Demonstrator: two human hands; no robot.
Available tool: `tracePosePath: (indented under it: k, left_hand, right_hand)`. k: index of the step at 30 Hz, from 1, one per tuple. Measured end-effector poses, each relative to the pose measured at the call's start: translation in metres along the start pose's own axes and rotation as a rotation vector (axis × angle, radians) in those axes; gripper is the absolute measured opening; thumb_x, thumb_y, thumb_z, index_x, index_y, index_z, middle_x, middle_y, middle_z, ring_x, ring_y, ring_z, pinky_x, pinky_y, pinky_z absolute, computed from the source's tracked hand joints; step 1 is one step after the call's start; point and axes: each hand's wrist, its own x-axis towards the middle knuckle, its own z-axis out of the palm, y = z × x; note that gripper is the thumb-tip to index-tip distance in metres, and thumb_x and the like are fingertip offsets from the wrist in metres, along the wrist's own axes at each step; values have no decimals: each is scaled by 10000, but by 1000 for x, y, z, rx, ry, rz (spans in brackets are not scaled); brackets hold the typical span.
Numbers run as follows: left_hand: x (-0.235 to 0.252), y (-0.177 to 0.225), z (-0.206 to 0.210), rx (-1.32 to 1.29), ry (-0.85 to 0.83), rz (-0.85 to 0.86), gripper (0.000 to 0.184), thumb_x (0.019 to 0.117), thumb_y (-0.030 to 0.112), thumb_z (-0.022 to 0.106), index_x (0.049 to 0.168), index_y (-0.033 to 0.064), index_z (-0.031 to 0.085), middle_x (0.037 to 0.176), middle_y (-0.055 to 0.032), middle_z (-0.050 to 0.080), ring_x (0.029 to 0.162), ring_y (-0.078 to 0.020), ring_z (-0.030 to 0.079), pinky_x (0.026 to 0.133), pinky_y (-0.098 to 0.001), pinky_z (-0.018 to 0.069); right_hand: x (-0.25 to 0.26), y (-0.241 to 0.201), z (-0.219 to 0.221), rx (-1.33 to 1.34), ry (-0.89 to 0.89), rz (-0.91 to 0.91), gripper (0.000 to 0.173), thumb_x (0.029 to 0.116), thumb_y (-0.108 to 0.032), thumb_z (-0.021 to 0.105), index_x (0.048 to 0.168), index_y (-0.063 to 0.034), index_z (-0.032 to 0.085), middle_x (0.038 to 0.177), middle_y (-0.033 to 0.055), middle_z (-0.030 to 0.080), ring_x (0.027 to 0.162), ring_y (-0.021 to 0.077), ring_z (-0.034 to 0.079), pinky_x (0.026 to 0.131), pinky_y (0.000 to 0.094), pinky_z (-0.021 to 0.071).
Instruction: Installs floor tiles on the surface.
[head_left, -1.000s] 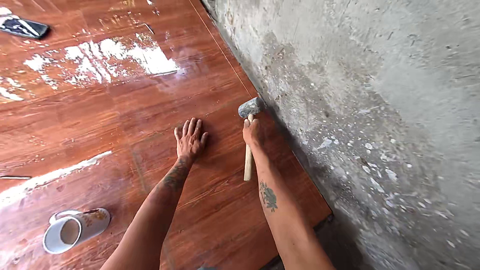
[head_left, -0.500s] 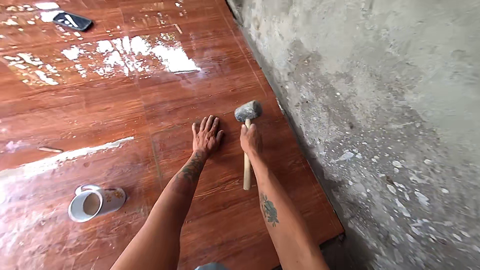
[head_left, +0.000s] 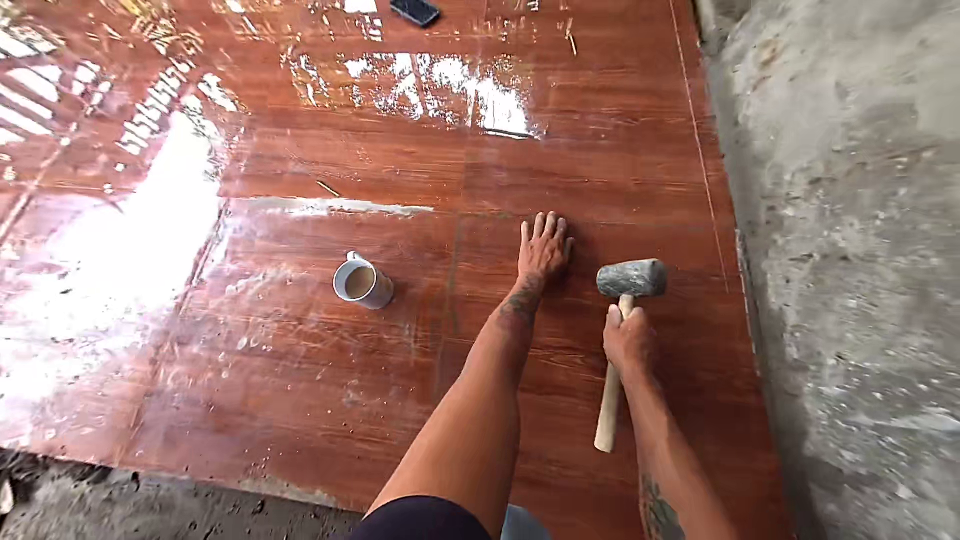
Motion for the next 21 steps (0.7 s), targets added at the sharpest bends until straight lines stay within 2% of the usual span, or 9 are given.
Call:
tracePosePath:
  k: [3,6,9,11,14,18,21]
  left_hand:
    - [-17,-8,-6,-10,30,-237,723,1052,581,286,1598,111,349,1684,-148,267,1567,-351,210,1249,-617,128]
    - [-45,-48,-27,13,46,-331,851,1004,692,293,1612,96,304,1695,-162,224,1574,-341,192,1257,-608,111]
    - [-69,-108,-53,35,-10,-310,858,1002,707,272,1617,109,296,1701,-132,224,1580,-322,179,1258,-610,112]
    - [-81,-143,-66,53,-50,-255,776,1039,640,235,1619,131,304,1707,-71,231,1584,-287,177,1263,-587,118]
    - [-97,-179,-75,80,-116,-119,670,1072,561,204,1629,201,295,1717,0,211,1589,-266,154,1252,-607,116]
    - [-101,-190,-84,81,-161,-95,636,1072,575,201,1634,288,273,1724,19,179,1592,-292,131,1238,-636,117]
    - [-102,-182,-88,86,-174,-125,605,1088,530,231,1625,260,304,1720,-9,199,1584,-318,158,1224,-656,152]
  right_hand:
    - [-30,5,7,-13,-4,-10,484,1099,-405,435,1302,15,568,1147,249,685,1090,394,683,922,569,530]
    - [-53,10,14,-33,-28,-12,495,1100,-425,424,1295,9,563,1131,252,681,1083,404,683,908,579,533]
    - [-69,17,22,-21,-42,-22,480,1100,-427,428,1279,-4,567,1083,246,689,1038,402,694,876,581,541]
    - [-78,20,29,-3,-44,-42,475,1097,-417,442,1278,3,569,1068,245,687,1007,398,697,855,575,549]
    - [-98,20,41,-8,-64,-82,478,1097,-417,440,1280,8,565,1040,238,685,969,387,701,841,566,554]
    - [-133,10,62,-23,-70,-150,492,1094,-418,451,1288,17,574,1025,242,694,973,398,702,838,580,548]
    - [-161,2,78,-41,-84,-197,493,1090,-413,455,1296,17,578,982,235,705,932,405,713,804,582,558]
